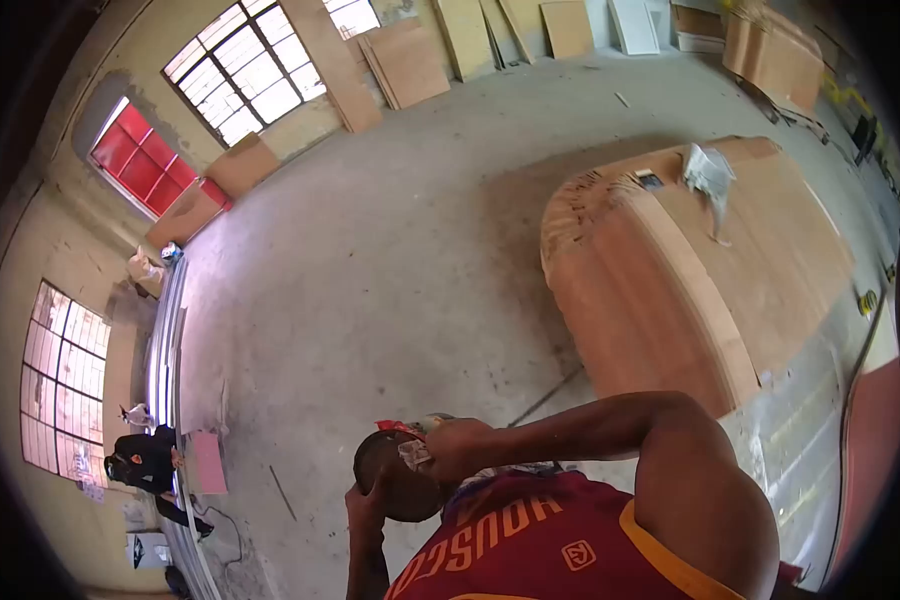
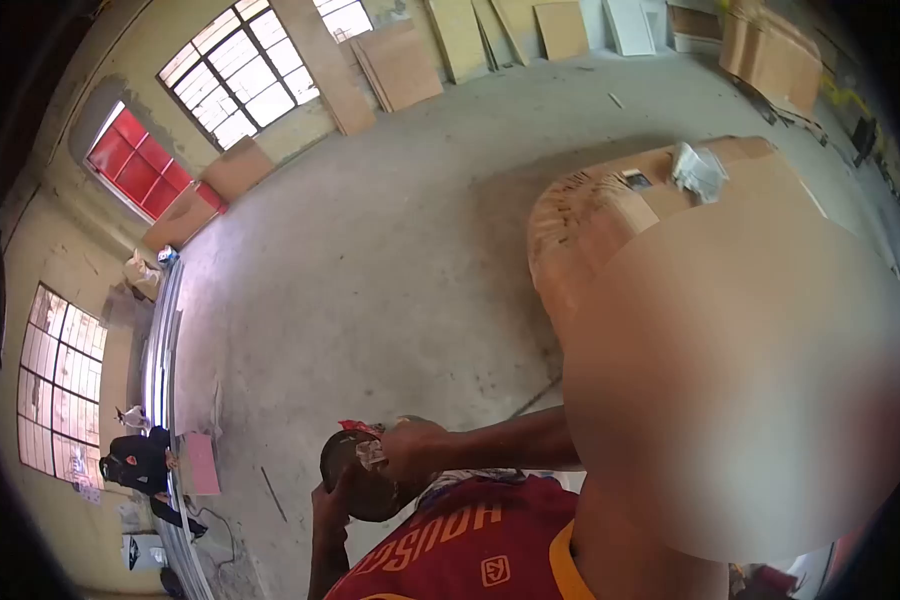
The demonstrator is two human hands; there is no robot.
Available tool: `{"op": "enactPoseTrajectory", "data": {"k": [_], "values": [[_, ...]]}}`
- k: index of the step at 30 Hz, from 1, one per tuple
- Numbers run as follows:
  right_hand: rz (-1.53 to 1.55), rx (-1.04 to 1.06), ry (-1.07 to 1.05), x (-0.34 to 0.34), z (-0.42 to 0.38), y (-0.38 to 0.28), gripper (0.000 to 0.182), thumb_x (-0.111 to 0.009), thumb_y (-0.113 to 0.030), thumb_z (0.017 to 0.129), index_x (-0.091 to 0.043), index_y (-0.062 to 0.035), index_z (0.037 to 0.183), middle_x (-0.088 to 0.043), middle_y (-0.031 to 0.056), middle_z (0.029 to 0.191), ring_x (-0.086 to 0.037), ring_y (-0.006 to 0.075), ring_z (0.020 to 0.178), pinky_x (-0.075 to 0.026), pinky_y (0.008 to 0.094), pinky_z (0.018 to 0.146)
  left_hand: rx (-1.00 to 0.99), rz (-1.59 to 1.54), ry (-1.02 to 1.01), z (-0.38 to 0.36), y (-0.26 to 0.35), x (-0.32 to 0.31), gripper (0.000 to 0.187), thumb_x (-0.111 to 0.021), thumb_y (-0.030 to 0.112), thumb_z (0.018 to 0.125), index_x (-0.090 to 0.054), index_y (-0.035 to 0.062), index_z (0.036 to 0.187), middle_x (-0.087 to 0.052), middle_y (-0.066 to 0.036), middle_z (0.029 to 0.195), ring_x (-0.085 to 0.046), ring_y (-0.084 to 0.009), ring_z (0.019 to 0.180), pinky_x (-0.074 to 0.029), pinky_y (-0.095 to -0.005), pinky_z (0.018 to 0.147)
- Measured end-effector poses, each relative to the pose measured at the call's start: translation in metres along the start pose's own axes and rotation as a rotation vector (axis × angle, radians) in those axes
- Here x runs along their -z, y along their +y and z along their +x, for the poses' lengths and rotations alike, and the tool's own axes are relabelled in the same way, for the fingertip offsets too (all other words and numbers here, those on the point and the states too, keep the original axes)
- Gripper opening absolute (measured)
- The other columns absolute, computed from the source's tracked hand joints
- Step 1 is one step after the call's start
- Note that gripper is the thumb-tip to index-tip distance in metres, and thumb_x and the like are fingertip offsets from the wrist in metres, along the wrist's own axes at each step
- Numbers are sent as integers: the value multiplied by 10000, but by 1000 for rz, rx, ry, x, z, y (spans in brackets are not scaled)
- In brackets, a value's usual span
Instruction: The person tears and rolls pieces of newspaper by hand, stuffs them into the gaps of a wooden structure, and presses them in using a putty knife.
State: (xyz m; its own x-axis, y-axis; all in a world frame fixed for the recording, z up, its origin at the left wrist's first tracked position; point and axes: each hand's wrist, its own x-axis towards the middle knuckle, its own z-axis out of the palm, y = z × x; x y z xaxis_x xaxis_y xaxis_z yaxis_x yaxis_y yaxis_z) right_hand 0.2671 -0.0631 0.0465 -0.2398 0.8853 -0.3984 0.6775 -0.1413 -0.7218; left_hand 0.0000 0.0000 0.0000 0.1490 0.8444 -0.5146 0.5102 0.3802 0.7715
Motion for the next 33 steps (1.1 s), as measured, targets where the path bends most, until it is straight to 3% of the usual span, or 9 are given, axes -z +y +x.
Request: {"op": "enactPoseTrajectory", "data": {"k": [2, 3, 8, 11, 15, 18, 21, 27, 33], "values": [[0, -23, -37, 2, 0, 7, 608, -542, -565, 1005, -766, -1, 1027, -770, 225, 1020, -742, 392, 999, -574, 498, 885, 59, -24, -5, 45, 40, 2, 718, -876, 485, 896, -704, -66, 1323, -756, -141, 1180, -707, -211, 1005, -549, -352, 868], [19, -16, -25, 72, 94, 11, 610, -538, -567, 1007, -764, -1, 1025, -770, 224, 1017, -742, 395, 990, -573, 499, 884, 71, -17, -4, 92, 73, 11, 713, -879, 452, 906, -697, -85, 1337, -768, -163, 1239, -740, -232, 1091, -584, -361, 948], [-87, -193, 153, 221, 206, 78, 483, -614, -463, 952, -781, -22, 1059, -780, 221, 1051, -760, 389, 1008, -596, 490, 890, -165, -10, -163, 290, 189, -48, 680, -862, 460, 909, -720, -78, 1299, -796, -175, 1169, -763, -238, 1080, -593, -371, 938], [94, -318, 244, 258, 248, 96, 619, -551, -601, 1020, -773, -23, 1024, -780, 205, 975, -752, 386, 992, -572, 496, 889, -176, 189, -257, 368, 237, -49, 724, -841, 561, 881, -735, -2, 1322, -804, -175, 1169, -776, -269, 1093, -597, -400, 947], [41, -361, 178, 347, 295, 151, 459, -659, -498, 1016, -793, -68, 1109, -798, 172, 990, -773, 324, 994, -583, 466, 877, -324, 301, -363, 460, 341, -85, 853, -781, 738, 823, -720, 101, 1388, -791, -150, 1235, -758, -311, 1152, -576, -439, 1014], [309, -414, 240, 425, 319, 174, 575, -641, -583, 976, -795, -31, 1020, -784, 215, 940, -775, 394, 958, -590, 508, 886, -274, 455, -441, 516, 439, -118, 873, -786, 729, 841, -685, 98, 1436, -767, -134, 1307, -727, -276, 1219, -553, -408, 1070], [268, -333, 327, 464, 362, 261, 397, -686, -443, 1018, -791, -73, 1112, -801, 145, 967, -778, 314, 952, -585, 454, 861, -307, 570, -474, 592, 487, -168, 934, -734, 815, 818, -671, 143, 1464, -766, -128, 1306, -725, -298, 1223, -551, -422, 1070], [288, -327, 277, 640, 386, 341, 572, -580, -606, 1025, -800, -78, 1022, -787, 151, 898, -777, 325, 913, -584, 462, 863, -210, 446, -531, 700, 601, -282, 820, -826, 639, 857, -693, 49, 1411, -783, -153, 1239, -760, -266, 1129, -582, -398, 990], [277, -475, 557, 778, 395, 414, 587, -609, -575, 968, -767, -15, 1045, -787, 201, 1002, -773, 359, 979, -591, 510, 885, -321, 442, -569, 777, 755, -404, 623, -852, 408, 932, -721, -70, 1309, -790, -185, 1181, -745, -242, 1092, -577, -387, 965]]}}
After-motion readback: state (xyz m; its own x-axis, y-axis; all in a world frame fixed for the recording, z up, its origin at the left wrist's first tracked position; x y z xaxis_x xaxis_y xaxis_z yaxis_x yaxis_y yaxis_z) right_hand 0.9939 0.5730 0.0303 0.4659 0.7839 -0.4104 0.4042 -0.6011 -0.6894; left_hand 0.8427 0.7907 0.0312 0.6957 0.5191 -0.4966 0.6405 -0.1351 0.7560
